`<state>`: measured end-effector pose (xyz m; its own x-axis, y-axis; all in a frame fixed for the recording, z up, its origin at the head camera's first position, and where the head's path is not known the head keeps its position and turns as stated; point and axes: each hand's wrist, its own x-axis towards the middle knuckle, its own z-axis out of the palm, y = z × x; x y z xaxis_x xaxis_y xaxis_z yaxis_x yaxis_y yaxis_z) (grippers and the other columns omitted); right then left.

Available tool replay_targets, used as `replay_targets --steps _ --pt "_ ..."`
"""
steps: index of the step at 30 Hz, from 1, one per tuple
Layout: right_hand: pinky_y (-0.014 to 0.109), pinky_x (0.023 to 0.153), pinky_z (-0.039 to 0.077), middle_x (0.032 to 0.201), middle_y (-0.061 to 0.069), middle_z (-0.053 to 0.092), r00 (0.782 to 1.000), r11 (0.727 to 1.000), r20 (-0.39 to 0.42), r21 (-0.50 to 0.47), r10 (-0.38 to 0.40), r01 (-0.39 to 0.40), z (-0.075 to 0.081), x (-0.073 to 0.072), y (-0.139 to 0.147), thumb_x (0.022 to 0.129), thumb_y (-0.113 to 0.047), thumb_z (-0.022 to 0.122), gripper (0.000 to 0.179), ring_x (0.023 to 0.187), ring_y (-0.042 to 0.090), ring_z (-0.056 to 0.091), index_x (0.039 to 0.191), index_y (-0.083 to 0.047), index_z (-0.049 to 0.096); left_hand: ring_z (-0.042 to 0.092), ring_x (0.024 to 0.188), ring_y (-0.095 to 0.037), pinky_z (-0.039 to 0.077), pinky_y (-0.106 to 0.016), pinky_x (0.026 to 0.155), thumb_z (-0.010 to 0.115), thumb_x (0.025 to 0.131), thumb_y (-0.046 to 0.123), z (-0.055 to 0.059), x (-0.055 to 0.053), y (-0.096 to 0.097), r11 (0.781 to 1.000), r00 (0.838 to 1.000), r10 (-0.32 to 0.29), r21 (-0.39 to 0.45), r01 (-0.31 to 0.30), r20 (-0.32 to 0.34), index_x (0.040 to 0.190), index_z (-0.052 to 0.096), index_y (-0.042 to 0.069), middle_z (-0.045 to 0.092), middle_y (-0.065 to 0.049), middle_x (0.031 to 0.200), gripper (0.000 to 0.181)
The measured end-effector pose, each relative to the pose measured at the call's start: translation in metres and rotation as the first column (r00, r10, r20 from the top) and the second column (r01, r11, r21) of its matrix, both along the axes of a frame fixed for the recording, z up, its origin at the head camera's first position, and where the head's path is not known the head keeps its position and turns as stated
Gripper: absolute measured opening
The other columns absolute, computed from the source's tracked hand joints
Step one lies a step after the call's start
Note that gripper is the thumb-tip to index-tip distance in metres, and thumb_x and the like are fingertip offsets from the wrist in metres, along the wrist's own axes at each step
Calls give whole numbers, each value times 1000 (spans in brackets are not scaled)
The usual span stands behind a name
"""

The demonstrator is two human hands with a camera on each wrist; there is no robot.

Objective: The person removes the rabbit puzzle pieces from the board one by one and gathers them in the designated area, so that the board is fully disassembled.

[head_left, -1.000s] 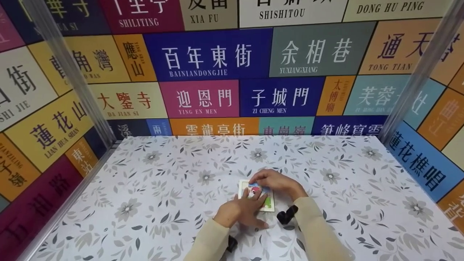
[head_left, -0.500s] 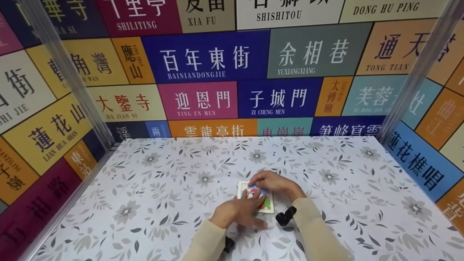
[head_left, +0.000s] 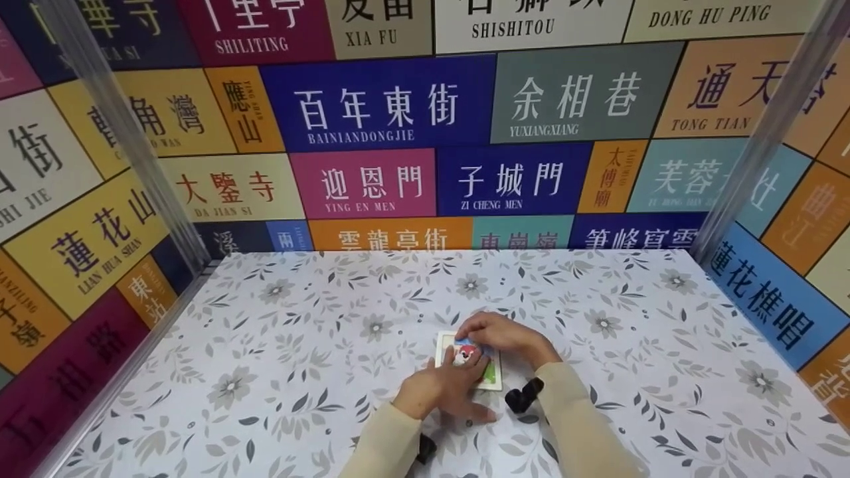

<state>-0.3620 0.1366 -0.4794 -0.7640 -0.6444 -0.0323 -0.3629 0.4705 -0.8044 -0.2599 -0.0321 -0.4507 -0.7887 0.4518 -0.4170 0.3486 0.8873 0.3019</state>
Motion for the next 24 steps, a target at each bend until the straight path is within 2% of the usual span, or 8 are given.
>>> replay_targets --steps 9,18,24 --pt "38 96 42 119 17 64 999 999 24 22 -41 41 1 -1 -5 95 -2 52 26 108 20 55 108 -1 75 0 157 -38 13 -63 123 63 86 68 1 0 1 1000 1000 -12 -22 12 2 162 15 28 9 9 170 98" --pt "38 96 42 117 17 63 999 999 29 15 -35 34 0 0 -4 92 1 51 29 106 20 55 109 -1 75 0 157 -36 12 -61 124 61 87 67 1 1 2 1000 1000 15 -9 -15 19 162 16 32 11 11 170 94" --pt "39 97 42 118 18 64 998 998 17 20 -52 52 -1 -1 0 93 0 52 28 110 25 56 108 -1 76 4 157 -38 16 -62 123 60 91 61 -2 1 3 1000 1000 -3 6 3 -26 162 18 29 13 10 170 88"
